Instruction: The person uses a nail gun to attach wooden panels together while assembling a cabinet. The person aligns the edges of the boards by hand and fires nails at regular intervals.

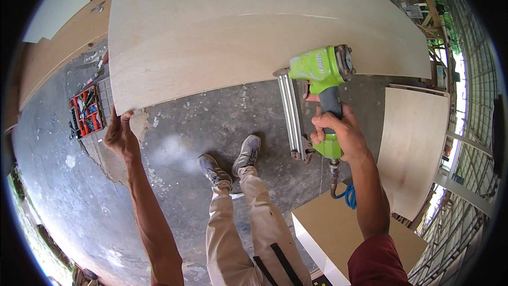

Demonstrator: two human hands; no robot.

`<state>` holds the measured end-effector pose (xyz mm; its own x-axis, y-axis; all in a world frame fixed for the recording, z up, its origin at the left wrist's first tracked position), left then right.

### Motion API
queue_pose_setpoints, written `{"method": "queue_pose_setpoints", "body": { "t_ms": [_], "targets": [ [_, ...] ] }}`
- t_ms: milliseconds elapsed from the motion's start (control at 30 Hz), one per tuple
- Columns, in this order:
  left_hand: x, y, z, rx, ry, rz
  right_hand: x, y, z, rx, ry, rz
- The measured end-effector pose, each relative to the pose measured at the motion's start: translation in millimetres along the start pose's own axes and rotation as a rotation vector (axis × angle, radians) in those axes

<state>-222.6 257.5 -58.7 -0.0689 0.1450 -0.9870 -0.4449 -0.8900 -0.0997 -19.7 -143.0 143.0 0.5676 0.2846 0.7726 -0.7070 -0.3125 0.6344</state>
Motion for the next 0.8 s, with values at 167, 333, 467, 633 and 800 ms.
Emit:
{"method": "queue_pose_setpoints", "body": {
  "t_ms": [167,333,467,633,800],
  "targets": [
    [-3.0,0.4,0.0,0.010,-0.025,0.005,-2.6,-1.4,1.4,0.015,-0.012,-0.005],
    [0.6,-0.1,-1.1,0.011,-0.012,0.001,-0.3,-1.5,-0.2,0.020,0.036,0.011],
    [5.8,-0.4,2.5,0.029,-0.001,0.025,5.8,5.4,-8.4,0.019,0.011,0.007],
    [-0.7,1.6,-2.9,0.023,0.029,0.044,4.3,6.5,-25.5,0.067,-0.031,0.006],
    [-9.6,1.5,-7.9,0.011,0.067,0.049,-0.5,-2.6,-46.2,0.127,0.003,-0.007]
  ]
}}
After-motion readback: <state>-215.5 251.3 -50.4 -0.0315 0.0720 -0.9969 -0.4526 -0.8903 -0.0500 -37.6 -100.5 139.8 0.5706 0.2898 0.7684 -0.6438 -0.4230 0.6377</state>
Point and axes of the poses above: each hand's wrist, its own y-axis away from the middle knuckle, its own z-axis out of the back of the hand, x = y × z, the point moved 2 cm from there along -y, towards the middle knuckle, and after that the axes turned 1 degree about z, right-handed, at the moved point
